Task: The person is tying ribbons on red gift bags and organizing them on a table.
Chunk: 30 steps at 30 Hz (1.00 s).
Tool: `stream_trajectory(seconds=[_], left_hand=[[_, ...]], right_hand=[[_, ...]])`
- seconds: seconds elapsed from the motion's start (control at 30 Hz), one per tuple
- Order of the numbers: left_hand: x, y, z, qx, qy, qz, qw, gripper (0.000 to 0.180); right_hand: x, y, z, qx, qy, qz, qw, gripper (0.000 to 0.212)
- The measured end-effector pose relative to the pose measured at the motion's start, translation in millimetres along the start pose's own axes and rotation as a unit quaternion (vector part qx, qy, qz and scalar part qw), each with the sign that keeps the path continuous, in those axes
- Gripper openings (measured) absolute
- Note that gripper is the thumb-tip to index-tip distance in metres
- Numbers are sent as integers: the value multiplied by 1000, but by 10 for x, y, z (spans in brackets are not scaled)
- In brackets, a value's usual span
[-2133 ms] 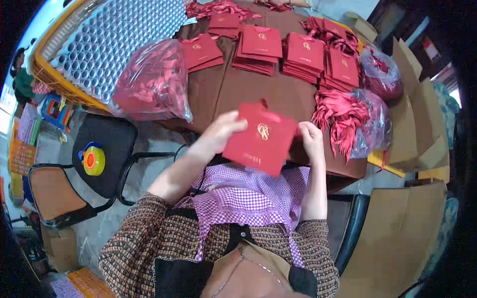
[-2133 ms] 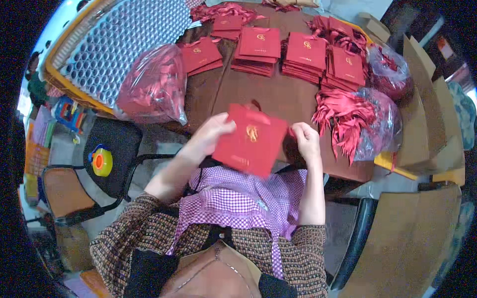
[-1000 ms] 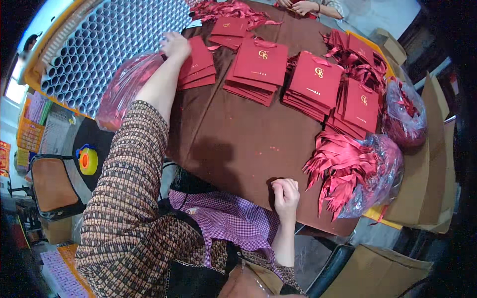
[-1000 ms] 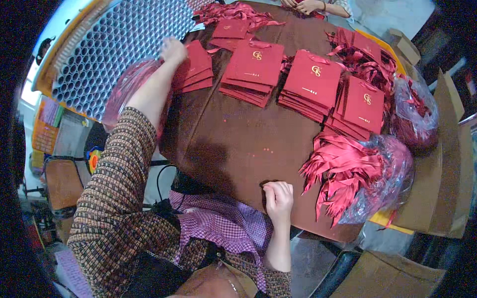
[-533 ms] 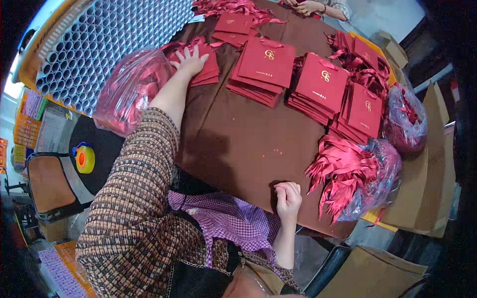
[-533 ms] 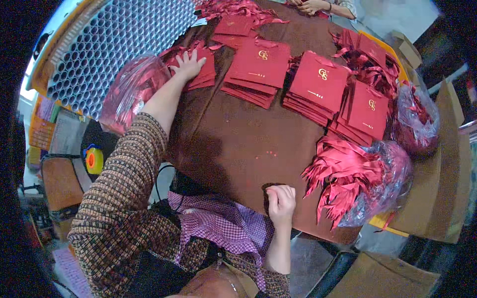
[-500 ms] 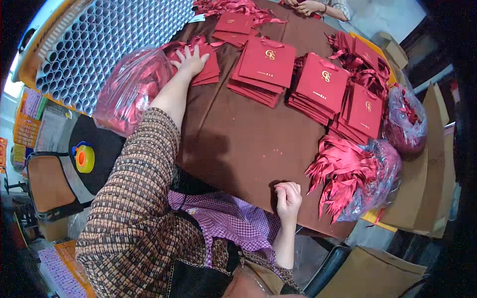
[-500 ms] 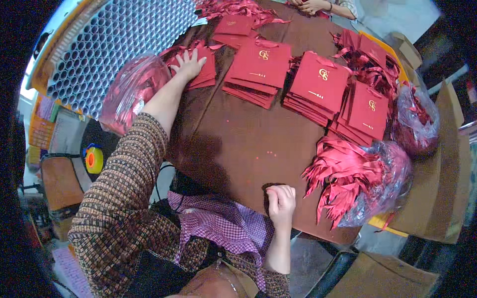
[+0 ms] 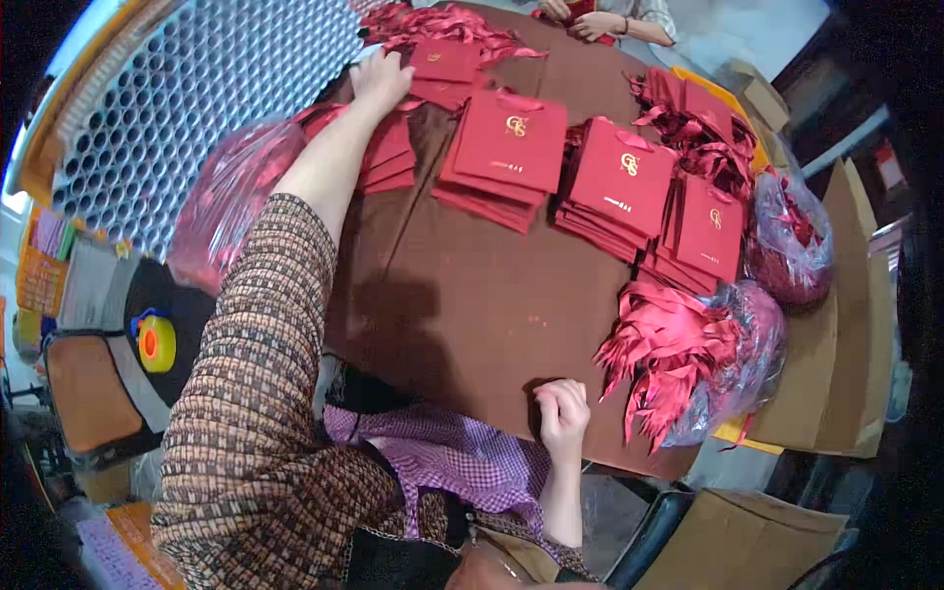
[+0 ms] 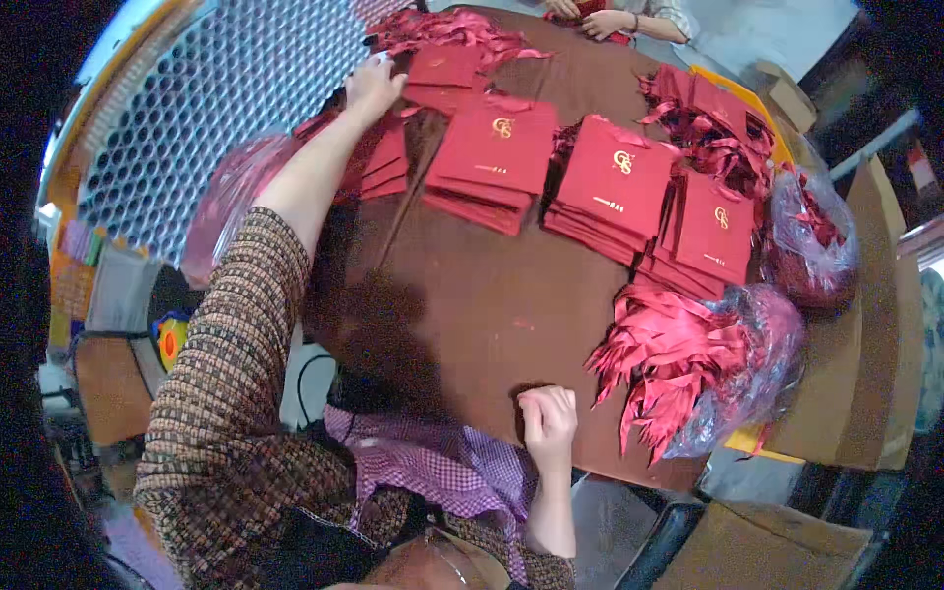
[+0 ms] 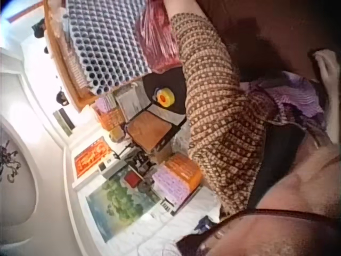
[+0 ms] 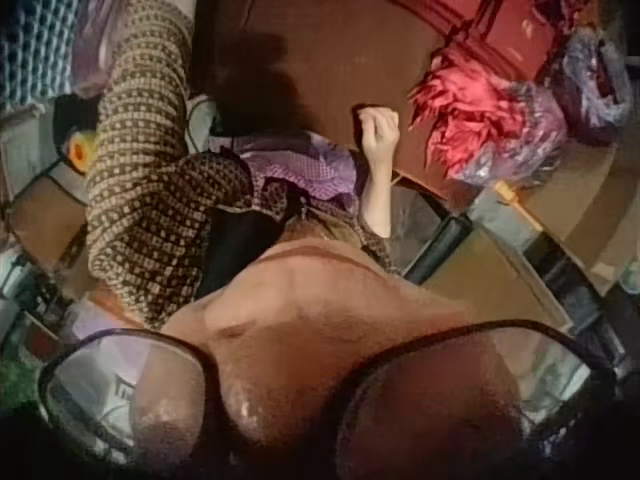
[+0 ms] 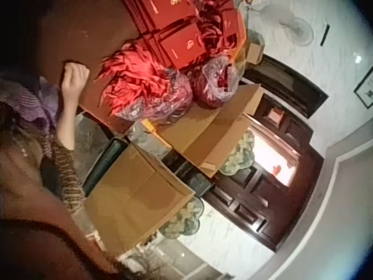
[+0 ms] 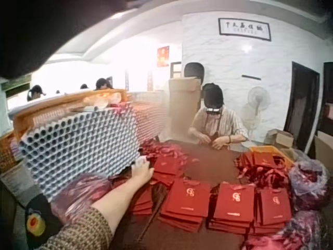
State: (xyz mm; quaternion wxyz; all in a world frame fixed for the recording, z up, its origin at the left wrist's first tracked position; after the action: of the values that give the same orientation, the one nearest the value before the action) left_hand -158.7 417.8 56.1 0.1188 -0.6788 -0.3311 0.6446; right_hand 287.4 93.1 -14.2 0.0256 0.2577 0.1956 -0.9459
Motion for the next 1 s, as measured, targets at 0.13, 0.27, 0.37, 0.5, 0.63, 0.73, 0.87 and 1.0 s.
stream_trajectory(seconds=[0.13,0.27,0.37,0.5,0.63,0.73,0.87,1.0], left_hand=[[536,-199,-338,-53,5,178,983,67],[1001,-398,-565,-72,-17,256,964,97],[1298,-514,-699,-76,-42,280,956,107],[1646,-574,-661,-106,-31,311,944,105],[1828,-810,-456,-40,33,337,940,84],[1664,-1003,-539,55,27,313,948,51],[984,-1252,-183,-49,50,128,989,29],[-39,-1531,68,-84,90,-40,992,26]], right_hand=[[-10,14,-26,-4,3,-1,1000,3],[-10,9,-43,2,5,9,1000,3],[-16,4,-71,38,-9,3,999,2],[-19,-32,-60,43,-6,2,999,2],[-4,-41,-77,40,-12,7,999,3],[-18,-22,-93,60,-6,19,998,2],[8,-25,-84,47,-12,6,999,1],[44,-37,-25,13,-14,-4,1000,2]])
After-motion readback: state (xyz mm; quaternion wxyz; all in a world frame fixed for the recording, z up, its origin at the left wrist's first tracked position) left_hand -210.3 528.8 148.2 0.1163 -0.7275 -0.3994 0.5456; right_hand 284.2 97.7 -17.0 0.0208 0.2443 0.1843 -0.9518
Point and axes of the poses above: each hand's wrist, its own y-axis away from the middle knuckle, its own x-axis out of the palm, z = x × y, the point moved 6 cm from there along -y, towards the middle knuckle, and after that the axes turned 4 degrees about -z, right-handed, at the moved point
